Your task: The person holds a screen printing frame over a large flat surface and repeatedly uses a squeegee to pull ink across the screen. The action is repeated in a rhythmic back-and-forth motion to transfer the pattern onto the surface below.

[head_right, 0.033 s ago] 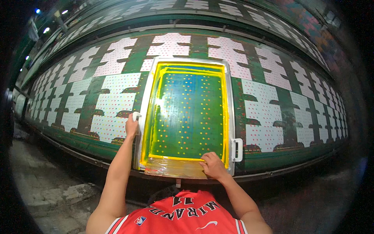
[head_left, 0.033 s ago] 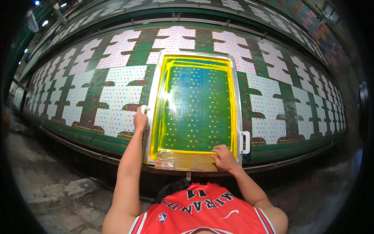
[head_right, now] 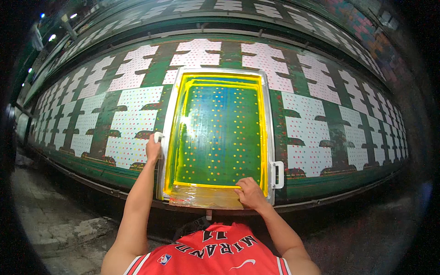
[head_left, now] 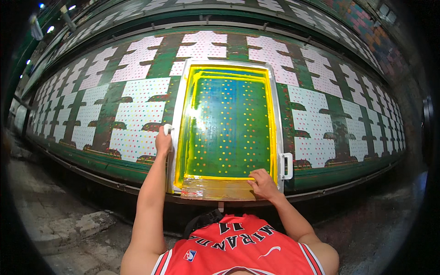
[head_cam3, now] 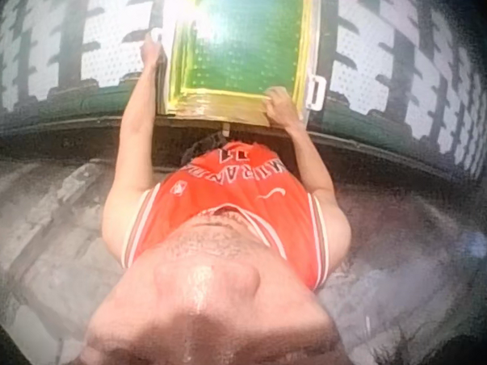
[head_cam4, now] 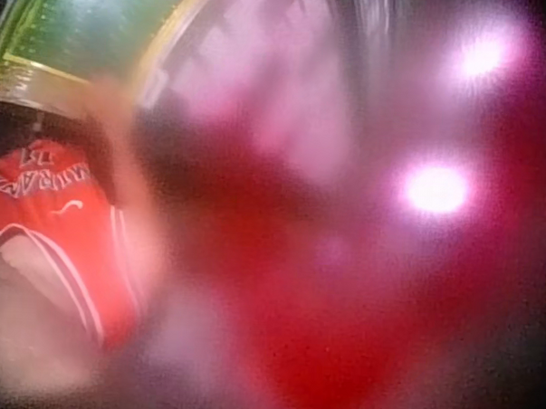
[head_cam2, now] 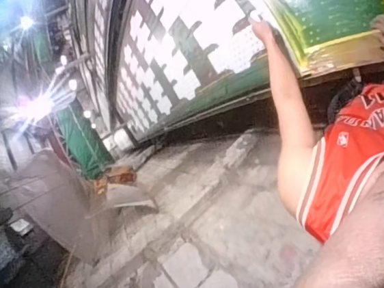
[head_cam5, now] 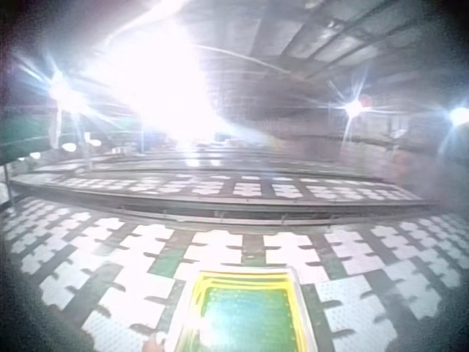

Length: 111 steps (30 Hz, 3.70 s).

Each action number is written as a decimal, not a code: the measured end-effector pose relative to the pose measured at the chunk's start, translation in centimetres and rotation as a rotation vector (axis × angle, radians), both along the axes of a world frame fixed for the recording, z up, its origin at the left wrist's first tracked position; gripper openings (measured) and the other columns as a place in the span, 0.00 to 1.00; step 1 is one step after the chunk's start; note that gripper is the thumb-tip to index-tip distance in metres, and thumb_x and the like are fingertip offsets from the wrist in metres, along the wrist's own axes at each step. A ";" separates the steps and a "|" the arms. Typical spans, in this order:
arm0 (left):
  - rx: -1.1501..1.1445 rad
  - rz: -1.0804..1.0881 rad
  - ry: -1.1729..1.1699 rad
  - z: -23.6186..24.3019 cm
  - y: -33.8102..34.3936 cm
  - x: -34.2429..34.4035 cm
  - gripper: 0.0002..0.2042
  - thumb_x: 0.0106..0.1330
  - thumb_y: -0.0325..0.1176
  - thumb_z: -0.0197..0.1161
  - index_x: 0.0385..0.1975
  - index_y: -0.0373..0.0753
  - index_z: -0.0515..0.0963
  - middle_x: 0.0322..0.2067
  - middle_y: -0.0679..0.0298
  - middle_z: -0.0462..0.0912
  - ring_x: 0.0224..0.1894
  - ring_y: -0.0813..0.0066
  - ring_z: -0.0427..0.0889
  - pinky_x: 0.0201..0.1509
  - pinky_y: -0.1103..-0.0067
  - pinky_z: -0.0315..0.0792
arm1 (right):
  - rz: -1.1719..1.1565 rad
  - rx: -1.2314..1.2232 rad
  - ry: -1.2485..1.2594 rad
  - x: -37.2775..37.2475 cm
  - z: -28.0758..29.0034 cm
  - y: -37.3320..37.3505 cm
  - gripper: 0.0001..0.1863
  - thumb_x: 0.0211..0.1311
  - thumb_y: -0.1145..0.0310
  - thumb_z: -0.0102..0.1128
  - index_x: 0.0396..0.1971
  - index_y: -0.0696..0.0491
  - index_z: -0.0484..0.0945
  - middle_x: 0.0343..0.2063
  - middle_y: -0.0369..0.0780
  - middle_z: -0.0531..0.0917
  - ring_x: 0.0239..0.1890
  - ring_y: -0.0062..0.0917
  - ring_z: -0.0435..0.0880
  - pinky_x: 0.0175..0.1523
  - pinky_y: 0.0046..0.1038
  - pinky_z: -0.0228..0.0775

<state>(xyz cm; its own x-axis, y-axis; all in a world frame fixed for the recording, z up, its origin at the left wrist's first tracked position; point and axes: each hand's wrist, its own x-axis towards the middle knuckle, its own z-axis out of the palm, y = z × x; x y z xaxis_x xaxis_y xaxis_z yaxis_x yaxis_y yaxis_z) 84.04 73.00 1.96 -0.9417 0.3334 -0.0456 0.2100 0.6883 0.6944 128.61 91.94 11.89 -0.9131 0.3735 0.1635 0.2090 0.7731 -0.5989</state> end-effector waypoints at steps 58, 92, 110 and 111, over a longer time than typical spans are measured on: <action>0.029 -0.146 -0.053 0.6 1.2 -2.2 0.27 0.56 0.23 0.52 0.59 0.49 0.70 0.39 0.42 0.84 0.43 0.40 0.83 0.48 0.57 0.74 | -0.075 0.419 -0.175 -5.3 -2.8 -8.6 0.17 0.35 0.67 0.70 0.30 0.51 0.76 0.30 0.39 0.83 0.32 0.35 0.86 0.37 0.37 0.80; -0.107 -0.007 -0.007 1.6 2.4 -1.2 0.27 0.54 0.22 0.53 0.56 0.52 0.71 0.25 0.41 0.81 0.31 0.37 0.81 0.37 0.52 0.70 | -0.092 0.684 -0.170 -41.2 -2.9 31.8 0.07 0.40 0.66 0.62 0.20 0.51 0.86 0.21 0.48 0.85 0.27 0.43 0.88 0.33 0.42 0.81; -0.084 -0.037 0.003 1.5 2.1 -1.4 0.27 0.54 0.22 0.52 0.57 0.49 0.71 0.27 0.40 0.81 0.31 0.37 0.81 0.38 0.54 0.71 | -0.096 0.575 -0.342 -42.6 -0.6 33.4 0.13 0.45 0.65 0.59 0.27 0.55 0.87 0.30 0.52 0.87 0.35 0.46 0.88 0.41 0.43 0.81; -0.092 -0.042 0.003 1.6 2.1 -1.5 0.27 0.54 0.23 0.52 0.57 0.50 0.71 0.27 0.40 0.81 0.32 0.36 0.81 0.38 0.53 0.71 | -0.096 0.558 -0.374 -41.9 -0.5 32.6 0.13 0.45 0.65 0.60 0.27 0.55 0.88 0.30 0.52 0.87 0.35 0.45 0.88 0.41 0.43 0.81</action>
<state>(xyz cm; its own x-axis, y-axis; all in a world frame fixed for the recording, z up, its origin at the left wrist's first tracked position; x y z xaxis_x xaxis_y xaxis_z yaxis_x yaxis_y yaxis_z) 82.58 75.14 3.54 -0.9273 0.3668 -0.0754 0.2414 0.7395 0.6283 86.72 124.59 11.36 -0.9126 0.4073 0.0347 0.4078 0.9130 0.0105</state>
